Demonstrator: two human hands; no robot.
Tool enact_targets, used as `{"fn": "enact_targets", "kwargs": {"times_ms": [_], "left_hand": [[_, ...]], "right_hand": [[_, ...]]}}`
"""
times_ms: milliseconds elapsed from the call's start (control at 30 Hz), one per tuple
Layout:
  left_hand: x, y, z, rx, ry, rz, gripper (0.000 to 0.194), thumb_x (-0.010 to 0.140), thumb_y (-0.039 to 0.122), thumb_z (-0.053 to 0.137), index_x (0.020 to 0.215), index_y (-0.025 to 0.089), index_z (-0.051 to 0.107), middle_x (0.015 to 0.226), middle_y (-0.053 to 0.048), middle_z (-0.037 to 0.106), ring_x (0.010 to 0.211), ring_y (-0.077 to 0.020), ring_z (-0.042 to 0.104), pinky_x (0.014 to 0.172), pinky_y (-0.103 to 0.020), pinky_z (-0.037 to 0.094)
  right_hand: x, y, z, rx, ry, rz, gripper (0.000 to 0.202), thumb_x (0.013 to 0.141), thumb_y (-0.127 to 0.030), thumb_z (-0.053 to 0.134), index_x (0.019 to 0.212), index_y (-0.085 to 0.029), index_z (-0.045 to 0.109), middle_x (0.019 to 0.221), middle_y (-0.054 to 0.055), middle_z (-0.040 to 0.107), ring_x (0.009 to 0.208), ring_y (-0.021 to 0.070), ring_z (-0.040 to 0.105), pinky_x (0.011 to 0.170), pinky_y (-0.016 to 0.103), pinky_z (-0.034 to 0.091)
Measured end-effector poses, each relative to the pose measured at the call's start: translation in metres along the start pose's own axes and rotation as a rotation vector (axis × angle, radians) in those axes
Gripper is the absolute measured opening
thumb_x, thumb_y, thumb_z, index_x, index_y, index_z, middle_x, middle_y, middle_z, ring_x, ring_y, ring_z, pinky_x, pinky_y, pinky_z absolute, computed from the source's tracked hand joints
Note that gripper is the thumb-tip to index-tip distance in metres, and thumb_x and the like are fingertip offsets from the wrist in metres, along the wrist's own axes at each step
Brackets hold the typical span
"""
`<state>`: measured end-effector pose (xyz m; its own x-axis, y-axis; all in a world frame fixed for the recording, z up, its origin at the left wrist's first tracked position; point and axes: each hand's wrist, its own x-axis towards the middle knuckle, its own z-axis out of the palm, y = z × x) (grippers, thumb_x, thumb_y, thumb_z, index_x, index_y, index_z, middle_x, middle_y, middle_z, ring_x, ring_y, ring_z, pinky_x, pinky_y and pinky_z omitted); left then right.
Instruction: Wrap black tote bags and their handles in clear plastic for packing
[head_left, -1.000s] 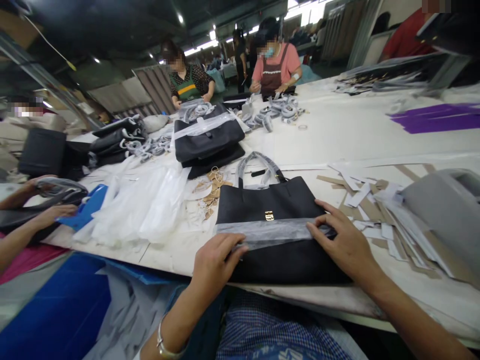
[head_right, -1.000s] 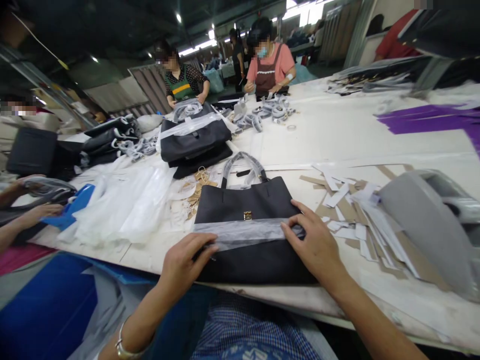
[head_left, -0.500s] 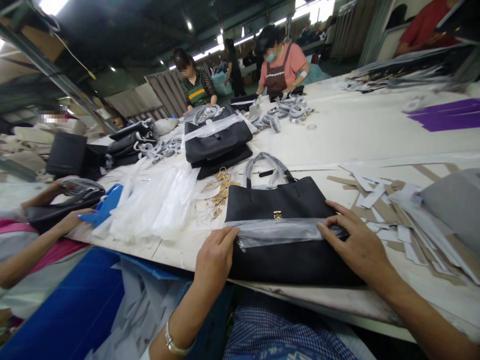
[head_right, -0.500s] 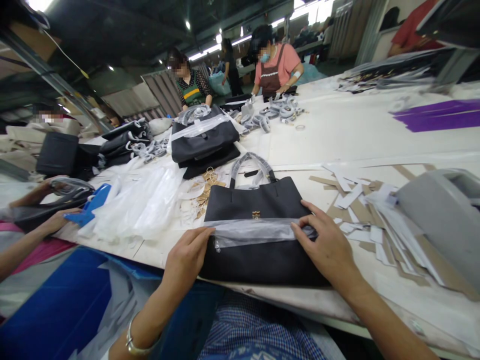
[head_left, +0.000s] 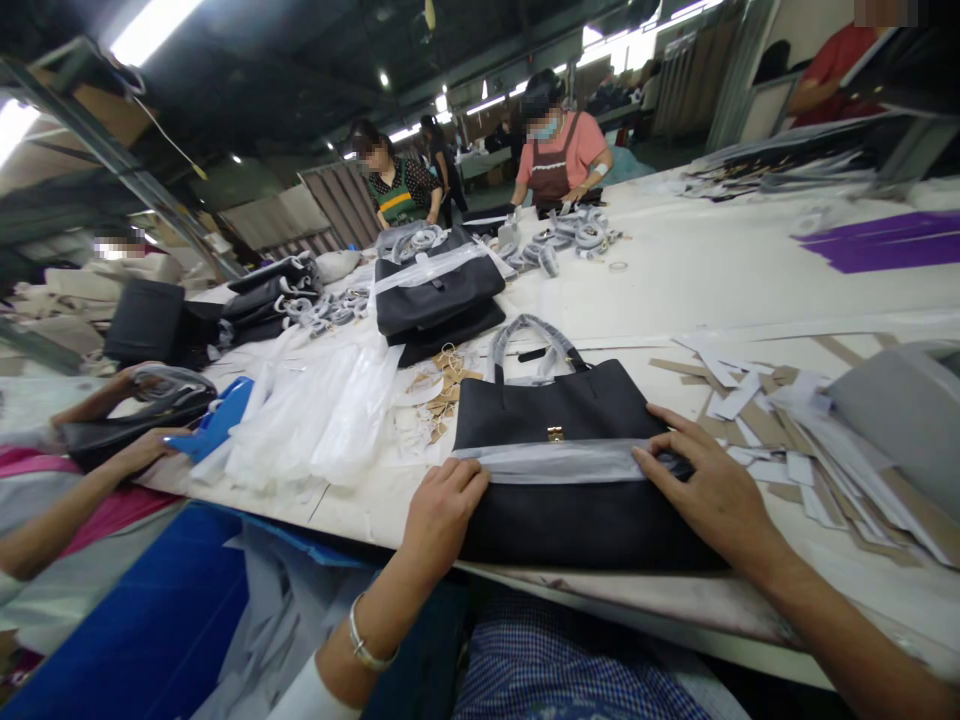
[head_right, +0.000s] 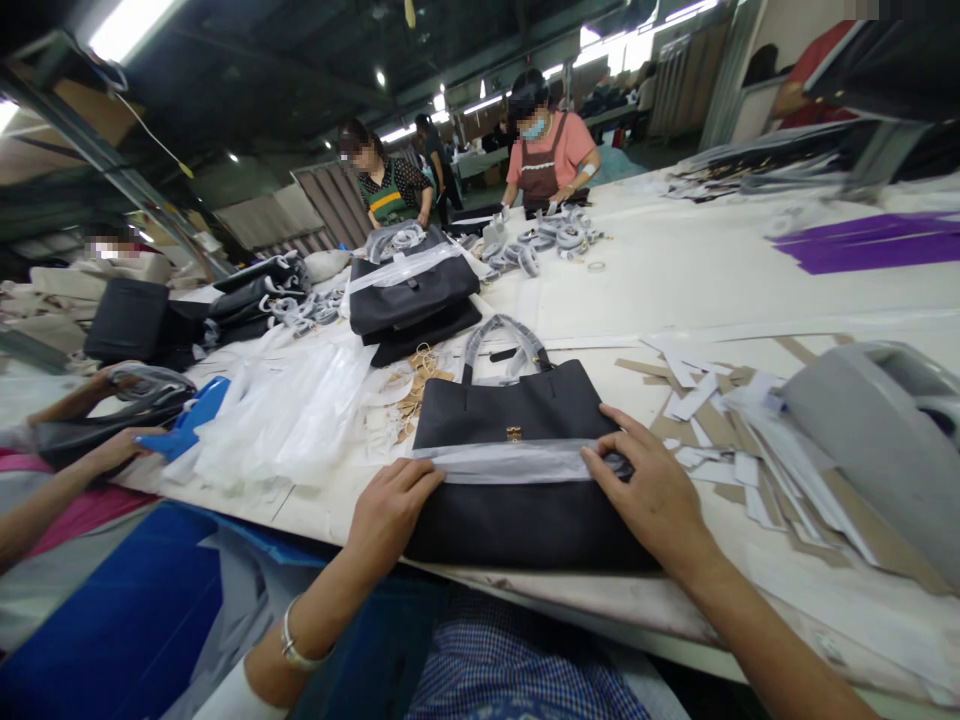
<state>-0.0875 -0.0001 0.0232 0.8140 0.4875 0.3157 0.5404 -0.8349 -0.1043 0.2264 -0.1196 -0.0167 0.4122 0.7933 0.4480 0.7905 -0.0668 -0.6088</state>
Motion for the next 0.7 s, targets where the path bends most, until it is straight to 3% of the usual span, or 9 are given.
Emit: {"fn": "enact_targets", "kwargs": {"times_ms": [167,300,367,467,600,700], "left_hand": [[-0.001,0.013,-0.014,-0.018,-0.056,-0.07,0.025,0.092,0.013,0.056,0.114,0.02,0.065,0.11,-0.006,0.066,0.097,-0.0229,0.059,0.081,-0.038,0.053],[0.003,0.024,-0.018,-0.07,0.054,-0.144,0.011,0.094,0.025,0.058,0.094,0.019,0.067,0.105,-0.006,0.066,0.093,-0.0219,0.06,0.085,-0.04,0.053],[0.009,0.027,-0.011,-0.082,0.118,-0.095,0.013,0.094,0.026,0.059,0.101,0.019,0.067,0.115,-0.008,0.066,0.103,-0.0235,0.06,0.093,-0.042,0.052],[0.016,0.025,0.005,-0.116,0.122,0.06,0.03,0.095,0.021,0.057,0.125,0.019,0.06,0.127,-0.009,0.064,0.116,-0.0239,0.059,0.101,-0.042,0.05],[0.018,0.023,0.022,-0.17,0.098,0.125,0.026,0.097,0.015,0.049,0.119,0.018,0.064,0.116,-0.008,0.069,0.105,-0.021,0.065,0.094,-0.038,0.055],[0.024,0.032,0.025,-0.171,0.106,0.116,0.026,0.098,0.019,0.049,0.119,0.017,0.064,0.124,-0.01,0.067,0.111,-0.0235,0.063,0.097,-0.041,0.054]], "right_hand": [[0.0,-0.001,0.0,0.024,0.009,0.014,0.028,0.088,-0.05,0.053,0.078,-0.025,0.059,0.137,0.005,0.058,0.122,0.0288,0.056,0.103,0.044,0.042],[0.0,-0.001,-0.001,0.039,0.006,0.03,0.026,0.087,-0.048,0.054,0.078,-0.025,0.059,0.137,0.006,0.058,0.122,0.0291,0.056,0.103,0.044,0.041],[-0.001,-0.001,-0.001,0.045,0.005,0.031,0.025,0.087,-0.047,0.055,0.077,-0.025,0.059,0.138,0.006,0.058,0.122,0.0291,0.056,0.103,0.044,0.041],[-0.001,-0.001,-0.001,0.058,0.009,0.026,0.024,0.087,-0.045,0.056,0.076,-0.025,0.059,0.137,0.006,0.058,0.122,0.0284,0.056,0.104,0.044,0.041],[-0.001,-0.001,0.0,0.07,0.027,0.008,0.019,0.087,-0.04,0.057,0.077,-0.024,0.058,0.136,0.007,0.058,0.122,0.0271,0.056,0.106,0.043,0.04],[-0.001,-0.002,0.0,0.072,0.043,0.003,0.016,0.087,-0.036,0.058,0.077,-0.024,0.058,0.135,0.009,0.059,0.123,0.0271,0.056,0.106,0.044,0.04]]}}
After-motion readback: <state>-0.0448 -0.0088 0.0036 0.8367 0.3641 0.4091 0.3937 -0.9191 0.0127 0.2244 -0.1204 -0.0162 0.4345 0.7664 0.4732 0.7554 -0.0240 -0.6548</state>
